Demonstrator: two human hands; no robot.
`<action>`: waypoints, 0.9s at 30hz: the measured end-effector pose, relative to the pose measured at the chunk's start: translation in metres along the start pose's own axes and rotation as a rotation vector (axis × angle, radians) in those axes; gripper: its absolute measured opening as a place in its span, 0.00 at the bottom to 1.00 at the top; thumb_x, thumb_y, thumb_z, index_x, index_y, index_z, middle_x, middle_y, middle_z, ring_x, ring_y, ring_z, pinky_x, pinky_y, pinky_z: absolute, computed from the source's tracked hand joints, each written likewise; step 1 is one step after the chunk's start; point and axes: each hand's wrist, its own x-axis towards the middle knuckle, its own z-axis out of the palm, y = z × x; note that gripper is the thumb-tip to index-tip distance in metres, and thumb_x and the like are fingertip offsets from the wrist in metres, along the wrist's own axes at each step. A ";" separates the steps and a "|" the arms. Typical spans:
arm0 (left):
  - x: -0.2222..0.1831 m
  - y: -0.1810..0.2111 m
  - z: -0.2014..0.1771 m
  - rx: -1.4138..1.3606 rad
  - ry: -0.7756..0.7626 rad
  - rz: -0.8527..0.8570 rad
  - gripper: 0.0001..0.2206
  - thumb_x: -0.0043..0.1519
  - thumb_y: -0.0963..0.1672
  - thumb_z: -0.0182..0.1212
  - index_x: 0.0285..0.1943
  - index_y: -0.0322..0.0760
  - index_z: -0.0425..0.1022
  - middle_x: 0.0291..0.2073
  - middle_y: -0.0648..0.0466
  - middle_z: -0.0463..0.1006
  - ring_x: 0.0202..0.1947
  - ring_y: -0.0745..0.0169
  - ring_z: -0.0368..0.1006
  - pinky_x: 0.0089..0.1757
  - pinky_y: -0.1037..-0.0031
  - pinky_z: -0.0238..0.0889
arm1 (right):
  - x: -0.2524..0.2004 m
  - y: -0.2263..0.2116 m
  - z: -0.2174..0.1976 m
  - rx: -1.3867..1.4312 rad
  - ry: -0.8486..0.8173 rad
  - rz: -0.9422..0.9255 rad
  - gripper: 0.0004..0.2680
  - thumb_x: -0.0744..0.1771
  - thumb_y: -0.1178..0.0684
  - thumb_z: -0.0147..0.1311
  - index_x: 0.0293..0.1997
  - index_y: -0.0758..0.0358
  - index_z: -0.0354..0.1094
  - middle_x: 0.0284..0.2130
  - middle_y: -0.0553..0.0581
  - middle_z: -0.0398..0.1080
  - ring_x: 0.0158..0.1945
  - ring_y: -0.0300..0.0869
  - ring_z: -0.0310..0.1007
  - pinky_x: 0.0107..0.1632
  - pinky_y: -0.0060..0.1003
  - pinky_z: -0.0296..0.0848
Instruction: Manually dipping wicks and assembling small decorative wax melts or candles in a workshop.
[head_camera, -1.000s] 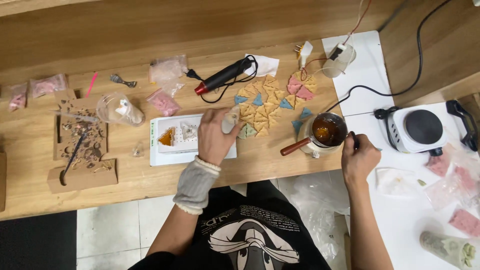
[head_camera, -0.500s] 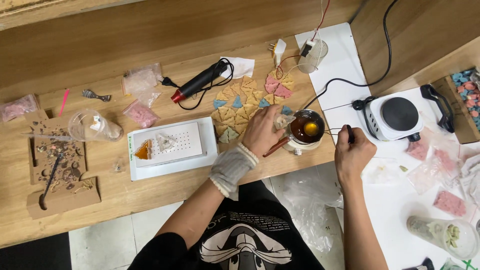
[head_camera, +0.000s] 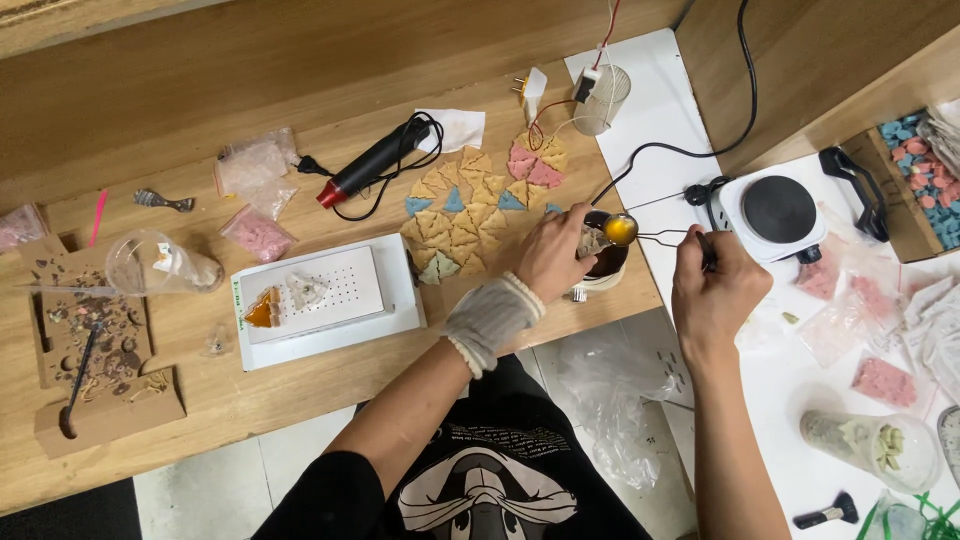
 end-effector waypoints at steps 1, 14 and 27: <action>0.000 0.004 -0.001 -0.014 -0.014 -0.034 0.35 0.49 0.42 0.75 0.66 0.30 0.62 0.41 0.40 0.80 0.46 0.44 0.76 0.51 0.59 0.68 | -0.002 0.000 0.000 -0.018 0.008 -0.040 0.10 0.71 0.59 0.60 0.31 0.72 0.68 0.20 0.61 0.66 0.21 0.45 0.61 0.30 0.39 0.62; -0.003 0.002 -0.005 -0.111 0.079 0.035 0.34 0.50 0.43 0.75 0.65 0.32 0.63 0.46 0.46 0.82 0.48 0.46 0.76 0.54 0.60 0.64 | -0.014 0.006 -0.007 -0.087 0.009 -0.408 0.12 0.72 0.61 0.62 0.29 0.66 0.63 0.23 0.59 0.67 0.24 0.49 0.65 0.30 0.40 0.61; -0.016 -0.029 -0.030 -0.050 0.110 -0.025 0.31 0.49 0.44 0.76 0.61 0.32 0.67 0.44 0.46 0.83 0.45 0.46 0.77 0.50 0.62 0.68 | -0.043 0.037 0.045 -0.062 -0.034 -0.075 0.09 0.70 0.57 0.61 0.31 0.68 0.69 0.21 0.63 0.68 0.20 0.48 0.63 0.27 0.40 0.62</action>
